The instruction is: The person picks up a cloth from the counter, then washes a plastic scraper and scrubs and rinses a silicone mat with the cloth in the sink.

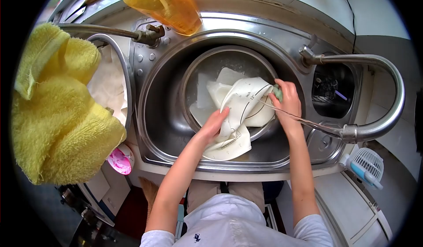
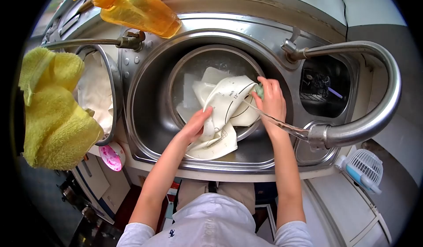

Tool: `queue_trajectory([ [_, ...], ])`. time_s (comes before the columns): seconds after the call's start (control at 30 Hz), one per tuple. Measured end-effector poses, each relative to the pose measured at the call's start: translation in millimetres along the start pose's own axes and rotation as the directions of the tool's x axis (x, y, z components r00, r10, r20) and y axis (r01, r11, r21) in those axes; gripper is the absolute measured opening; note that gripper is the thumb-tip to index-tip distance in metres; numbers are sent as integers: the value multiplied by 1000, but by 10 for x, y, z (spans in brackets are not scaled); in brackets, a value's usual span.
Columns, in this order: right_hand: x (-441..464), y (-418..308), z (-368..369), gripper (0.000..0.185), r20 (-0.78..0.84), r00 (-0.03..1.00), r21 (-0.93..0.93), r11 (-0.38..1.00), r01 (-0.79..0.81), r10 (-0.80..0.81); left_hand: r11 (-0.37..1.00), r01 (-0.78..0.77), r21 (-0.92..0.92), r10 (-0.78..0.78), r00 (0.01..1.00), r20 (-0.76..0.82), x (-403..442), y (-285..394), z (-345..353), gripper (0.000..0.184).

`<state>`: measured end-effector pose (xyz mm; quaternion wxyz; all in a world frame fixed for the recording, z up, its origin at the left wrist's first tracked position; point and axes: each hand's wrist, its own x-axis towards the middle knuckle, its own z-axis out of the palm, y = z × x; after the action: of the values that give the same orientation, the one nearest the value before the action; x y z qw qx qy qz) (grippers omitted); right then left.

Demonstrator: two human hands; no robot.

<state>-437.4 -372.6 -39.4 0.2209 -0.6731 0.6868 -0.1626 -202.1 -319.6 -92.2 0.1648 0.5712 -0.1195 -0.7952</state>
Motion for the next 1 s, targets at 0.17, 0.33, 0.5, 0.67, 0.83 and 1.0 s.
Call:
queue_trajectory([
  [0.17,-391,-556,418,38,-94,965,347,900,263,-246,961,123,-246,-90,986,138,5,79,105,47],
  [0.33,-345,-286,1333,35,46,935,20,936,350,-351,944,78,-320,-67,997,44,309,-413,-29,38],
  [0.5,156,346,1236,21,110,882,-473,756,452,-459,993,4,-115,-9,999,-39,161,-336,43,36],
  [0.67,293,64,738,27,101,910,-347,843,411,-402,963,89,-255,-83,996,35,38,-206,-63,37],
  [0.83,-336,-450,635,42,126,966,494,858,137,-227,903,126,-411,-62,984,166,52,-151,-59,40],
  [1.0,-489,-449,1320,36,212,924,340,910,236,-319,889,110,-444,-114,993,17,182,-308,-80,36],
])
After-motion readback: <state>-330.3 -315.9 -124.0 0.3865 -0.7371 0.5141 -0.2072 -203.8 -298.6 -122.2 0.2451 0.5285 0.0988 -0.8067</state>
